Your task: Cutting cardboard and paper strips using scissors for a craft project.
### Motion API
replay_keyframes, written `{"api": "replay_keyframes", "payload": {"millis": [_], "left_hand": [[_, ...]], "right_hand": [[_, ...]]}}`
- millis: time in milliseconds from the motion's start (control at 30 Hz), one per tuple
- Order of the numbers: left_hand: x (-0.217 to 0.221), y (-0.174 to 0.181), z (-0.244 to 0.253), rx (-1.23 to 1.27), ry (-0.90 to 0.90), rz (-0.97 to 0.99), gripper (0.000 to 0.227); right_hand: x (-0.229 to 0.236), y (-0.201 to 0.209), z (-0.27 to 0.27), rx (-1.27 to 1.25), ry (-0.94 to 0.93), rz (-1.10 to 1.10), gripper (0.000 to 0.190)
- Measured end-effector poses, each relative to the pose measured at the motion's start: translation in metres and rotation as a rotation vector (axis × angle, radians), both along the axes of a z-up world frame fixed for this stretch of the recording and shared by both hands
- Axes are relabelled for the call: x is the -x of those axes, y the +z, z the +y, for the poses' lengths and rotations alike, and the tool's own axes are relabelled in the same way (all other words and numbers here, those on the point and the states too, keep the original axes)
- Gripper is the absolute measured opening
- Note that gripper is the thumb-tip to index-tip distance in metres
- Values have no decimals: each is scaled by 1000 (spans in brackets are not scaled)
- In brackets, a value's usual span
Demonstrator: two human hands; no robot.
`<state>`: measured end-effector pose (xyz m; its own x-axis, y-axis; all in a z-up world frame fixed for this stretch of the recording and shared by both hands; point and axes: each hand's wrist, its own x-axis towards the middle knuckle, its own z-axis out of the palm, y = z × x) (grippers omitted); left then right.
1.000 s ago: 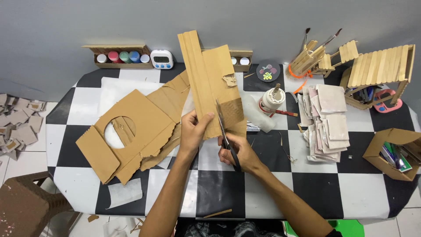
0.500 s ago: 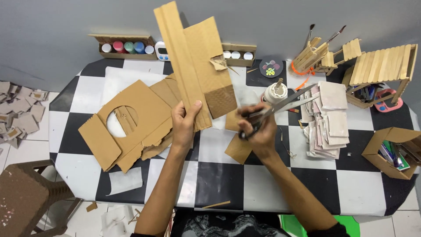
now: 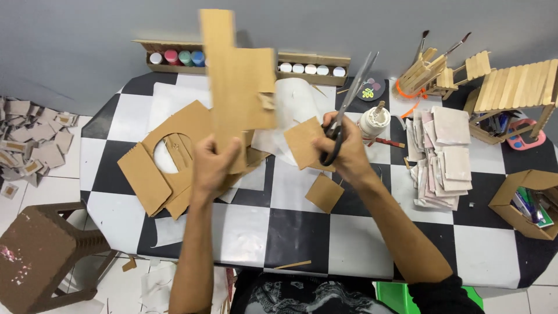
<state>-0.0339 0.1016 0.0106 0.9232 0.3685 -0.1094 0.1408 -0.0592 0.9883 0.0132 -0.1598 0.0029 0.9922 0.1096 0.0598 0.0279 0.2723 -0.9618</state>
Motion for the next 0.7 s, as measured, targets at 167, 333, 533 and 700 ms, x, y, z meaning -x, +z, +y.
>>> {"api": "replay_keyframes", "payload": {"millis": [167,333,533,700], "left_hand": [[20,46,25,-222,-33,-25,28],[39,52,42,-581,-31,34,68],[30,23,34,-1134,326,-215,32],[-4,25,-32,-445,-117,-434,54]], "right_hand": [[-11,4,-17,-25,5,45,46],[-16,7,-20,-31,-16,58,45],[-23,2,-18,101,1,4,47],[-32,-1,-21,291,155,-77,45]]}}
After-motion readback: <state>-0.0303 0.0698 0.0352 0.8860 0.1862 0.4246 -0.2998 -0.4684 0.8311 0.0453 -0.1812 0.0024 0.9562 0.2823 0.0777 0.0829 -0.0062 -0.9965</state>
